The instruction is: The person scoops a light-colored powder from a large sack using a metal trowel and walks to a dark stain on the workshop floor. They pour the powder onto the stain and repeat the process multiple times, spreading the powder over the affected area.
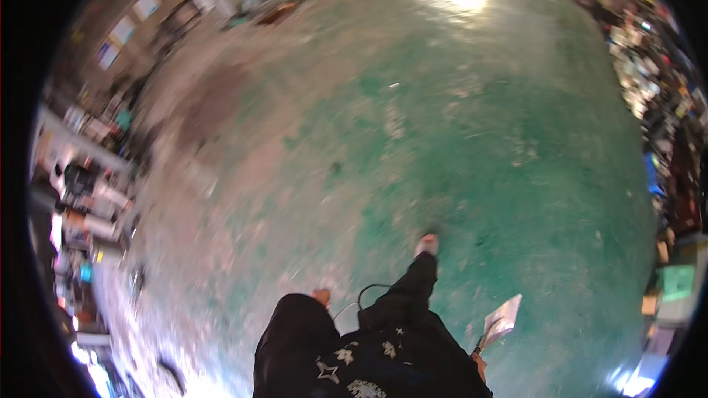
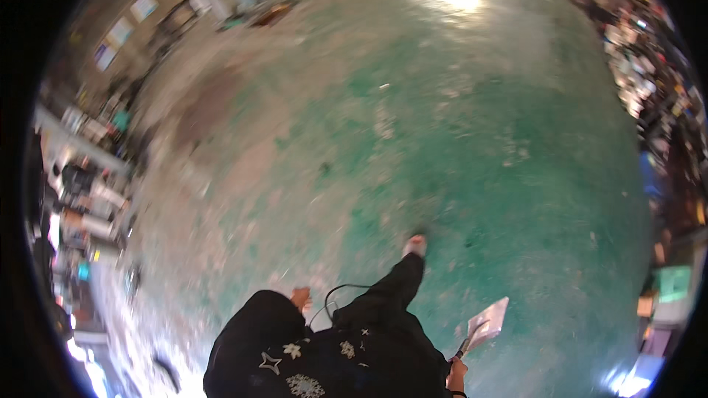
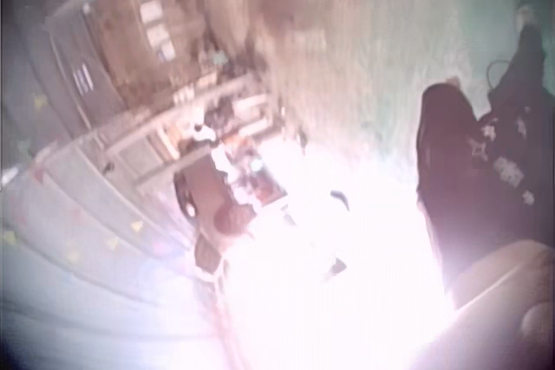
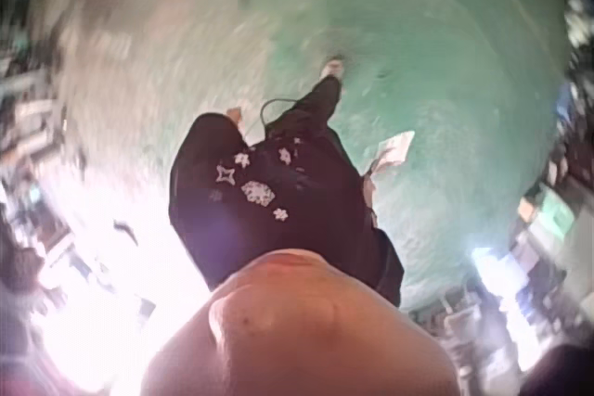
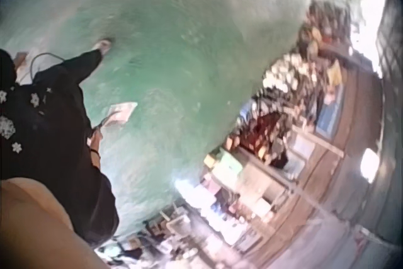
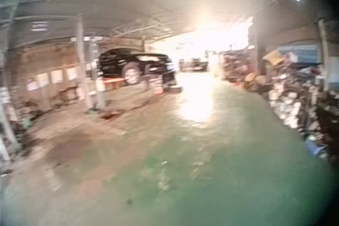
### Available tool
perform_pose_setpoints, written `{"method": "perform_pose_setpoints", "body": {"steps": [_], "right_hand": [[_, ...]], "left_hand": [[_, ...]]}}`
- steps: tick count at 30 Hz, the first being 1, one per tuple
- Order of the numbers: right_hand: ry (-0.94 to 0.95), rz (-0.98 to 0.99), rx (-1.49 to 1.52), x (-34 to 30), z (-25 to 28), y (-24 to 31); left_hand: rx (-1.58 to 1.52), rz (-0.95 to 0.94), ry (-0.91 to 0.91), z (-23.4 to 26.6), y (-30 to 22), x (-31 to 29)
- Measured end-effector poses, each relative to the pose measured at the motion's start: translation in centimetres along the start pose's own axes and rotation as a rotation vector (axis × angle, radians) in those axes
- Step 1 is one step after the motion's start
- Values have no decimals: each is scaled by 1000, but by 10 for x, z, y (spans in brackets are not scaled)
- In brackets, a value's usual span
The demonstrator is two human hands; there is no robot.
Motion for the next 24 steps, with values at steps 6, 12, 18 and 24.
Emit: {"method": "perform_pose_setpoints", "body": {"steps": [6,12,18,24], "right_hand": [[111,-102,147,82,-55,231],[120,18,18,203,-114,420],[24,-59,-201,327,-159,646],[8,-127,-317,432,-181,882]], "left_hand": [[-852,161,99,209,-351,198],[-806,-487,-10,409,-739,364],[-872,-388,197,486,-950,465],[-870,51,211,505,-985,573]]}}
Point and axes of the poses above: each hand's wrist, its own x-axis towards the middle knuckle, its own z-axis out of the back of the hand, y = z × x, the point moved 2 cm from there along x, towards the middle knuckle, and after that the axes turned 11 degrees about x, right-handed, at the moved point
